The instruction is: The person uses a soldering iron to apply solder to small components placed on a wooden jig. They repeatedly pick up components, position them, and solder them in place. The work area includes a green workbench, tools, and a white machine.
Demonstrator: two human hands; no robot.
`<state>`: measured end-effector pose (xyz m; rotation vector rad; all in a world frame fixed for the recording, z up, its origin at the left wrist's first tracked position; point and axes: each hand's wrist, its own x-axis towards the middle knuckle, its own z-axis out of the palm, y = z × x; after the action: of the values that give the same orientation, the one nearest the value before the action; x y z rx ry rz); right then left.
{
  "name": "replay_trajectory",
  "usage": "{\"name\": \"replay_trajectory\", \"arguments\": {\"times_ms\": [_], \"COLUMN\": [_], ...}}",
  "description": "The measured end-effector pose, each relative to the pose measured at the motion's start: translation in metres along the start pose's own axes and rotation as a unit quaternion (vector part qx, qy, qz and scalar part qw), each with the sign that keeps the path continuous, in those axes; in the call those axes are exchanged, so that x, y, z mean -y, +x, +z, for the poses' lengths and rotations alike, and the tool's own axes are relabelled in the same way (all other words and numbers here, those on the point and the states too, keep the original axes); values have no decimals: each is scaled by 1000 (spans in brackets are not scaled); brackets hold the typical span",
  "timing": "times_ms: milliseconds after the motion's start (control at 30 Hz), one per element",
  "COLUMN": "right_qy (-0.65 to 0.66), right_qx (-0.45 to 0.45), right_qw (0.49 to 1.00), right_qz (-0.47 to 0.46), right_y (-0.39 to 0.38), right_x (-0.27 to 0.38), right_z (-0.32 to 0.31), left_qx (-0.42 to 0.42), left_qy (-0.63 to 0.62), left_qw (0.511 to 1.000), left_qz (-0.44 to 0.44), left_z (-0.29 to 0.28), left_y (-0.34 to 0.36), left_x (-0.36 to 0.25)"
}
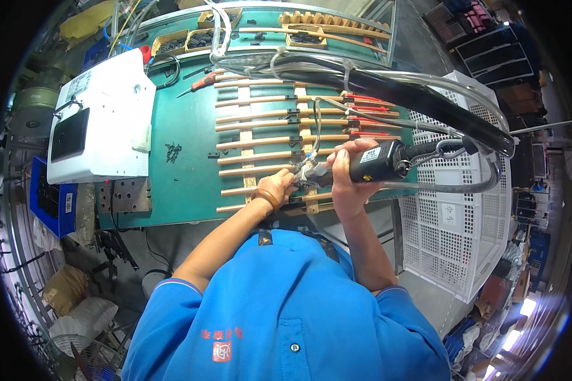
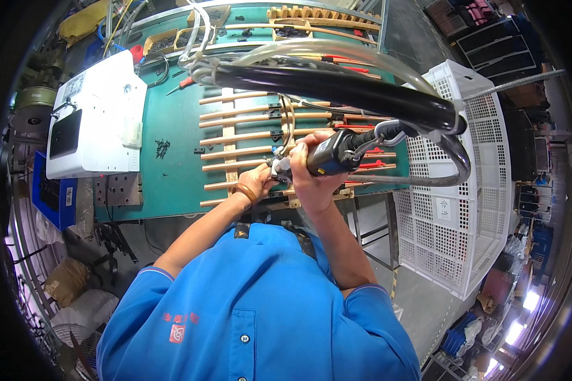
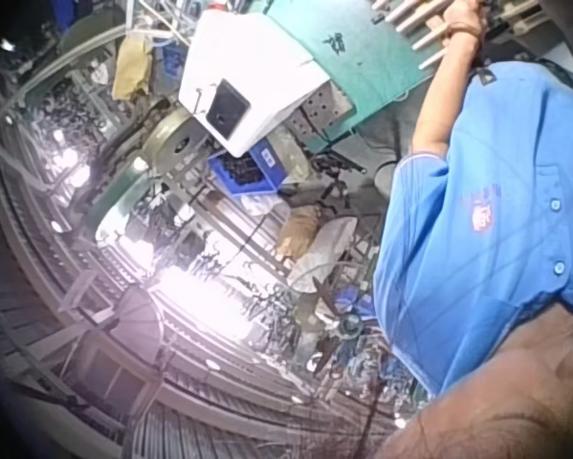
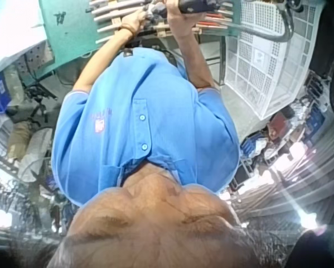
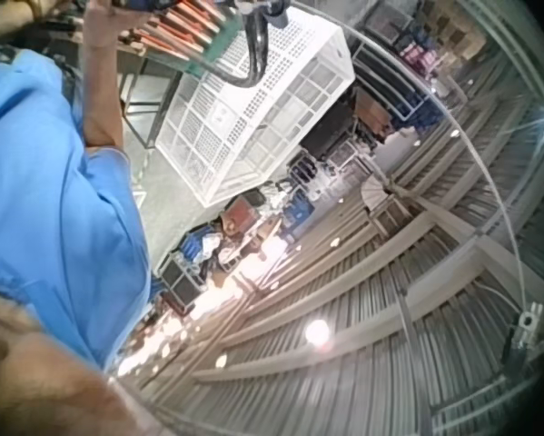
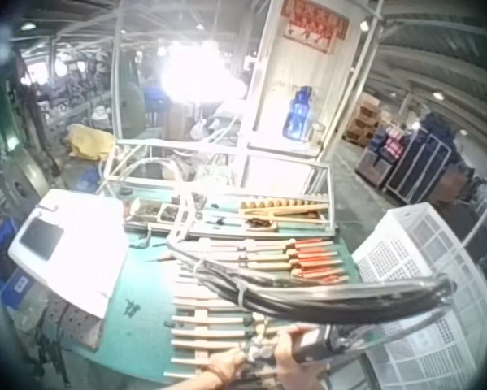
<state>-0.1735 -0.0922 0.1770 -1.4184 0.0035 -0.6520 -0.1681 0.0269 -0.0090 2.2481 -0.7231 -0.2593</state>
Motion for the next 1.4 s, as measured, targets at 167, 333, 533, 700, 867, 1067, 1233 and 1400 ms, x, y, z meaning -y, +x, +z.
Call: {"name": "replay_trajectory", "arguments": {"times_ms": [167,333,533,700,867,1067,1233,1400], "right_qy": [-2,-21,-17,-60,-39,-48,-46,-28], "right_qx": [5,11,4,11,7,7,16,13], "right_qw": [1000,1000,1000,998,999,998,998,999], "right_qz": [4,-16,-19,-33,-21,-36,-27,-18], "right_y": [-2,-3,-4,-3,-2,-2,-3,-4], "right_x": [-7,-5,-4,-9,-6,-7,-5,-10], "right_z": [-8,-9,-6,-12,-8,-6,-5,-6], "left_qx": [-30,-25,-31,-22,-25,-34,-25,-39], "left_qy": [-10,-4,-13,-8,-9,-18,-19,-78], "left_qw": [999,1000,999,999,999,999,999,996], "left_qz": [17,18,26,23,25,31,27,30], "left_z": [4,1,2,3,3,2,-1,-11], "left_y": [-1,0,0,-1,0,-1,-1,0], "left_x": [2,1,3,4,4,4,3,0]}}
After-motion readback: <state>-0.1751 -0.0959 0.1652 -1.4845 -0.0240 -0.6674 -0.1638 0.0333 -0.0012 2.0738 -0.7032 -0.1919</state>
